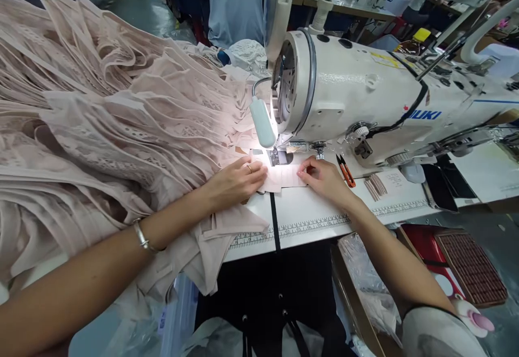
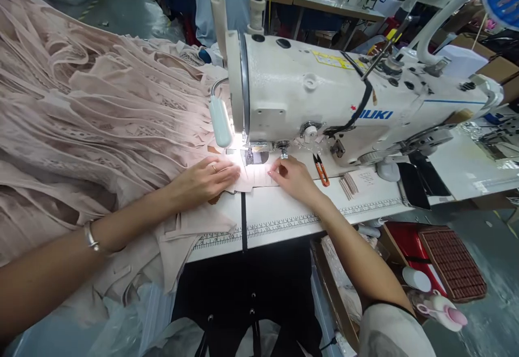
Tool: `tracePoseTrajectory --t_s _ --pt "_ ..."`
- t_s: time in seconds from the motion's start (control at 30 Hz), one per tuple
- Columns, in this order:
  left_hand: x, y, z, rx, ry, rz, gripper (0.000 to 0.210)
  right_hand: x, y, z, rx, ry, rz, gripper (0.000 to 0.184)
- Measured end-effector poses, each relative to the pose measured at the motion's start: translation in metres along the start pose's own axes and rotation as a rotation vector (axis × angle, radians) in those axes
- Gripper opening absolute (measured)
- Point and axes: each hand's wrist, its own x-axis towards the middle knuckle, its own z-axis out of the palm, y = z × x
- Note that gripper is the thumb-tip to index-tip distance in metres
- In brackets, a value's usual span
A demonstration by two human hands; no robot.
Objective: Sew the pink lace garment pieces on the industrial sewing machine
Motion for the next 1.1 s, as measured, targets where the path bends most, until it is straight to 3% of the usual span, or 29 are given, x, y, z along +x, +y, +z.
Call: tracePoseTrajectory --t_s 0.1,0.17,0.23,0.37,0.5,0.67,0.8,1.0,1.1 --pt "0.001 -0.006 0.017 -0.056 0.135 0.106 0.031 0.018 0.009 0.008 -0.230 0.015 -0.074 0.016" --pt "0.003 0.001 0.020 -0.069 0.125 0.110 0.034 0.022 0.010 0.009 -0.384 0.054 -0.117 0.024" --pt "0.010 0.019 0.017 -0.030 0.046 0.062 0.043 0.020 0.005 0.009 -0.488 0.034 -0.143 0.027" --pt "0.029 0.064 0.006 0.149 -0.171 -0.195 0.044 0.007 -0.012 0.014 -0.664 -0.057 -0.171 0.023" --pt "0.039 0.073 0.000 0.229 -0.238 -0.292 0.045 0.001 -0.019 0.019 -0.783 -0.012 -0.171 0.019" --pt "0.037 0.049 -0.001 0.112 -0.187 -0.226 0.040 0.010 -0.017 0.024 -0.629 -0.048 -0.136 0.020" --pt "0.031 0.036 0.008 -0.070 -0.152 -0.249 0.041 0.022 -0.017 0.033 -0.312 -0.042 -0.049 0.010" --pt "0.025 0.031 0.025 -0.349 0.049 -0.599 0.038 0.024 -0.019 0.037 0.018 0.056 0.089 0.017" --pt "0.024 0.041 0.024 -0.361 0.071 -0.458 0.043 0.023 -0.019 0.035 0.070 0.050 0.101 0.015"
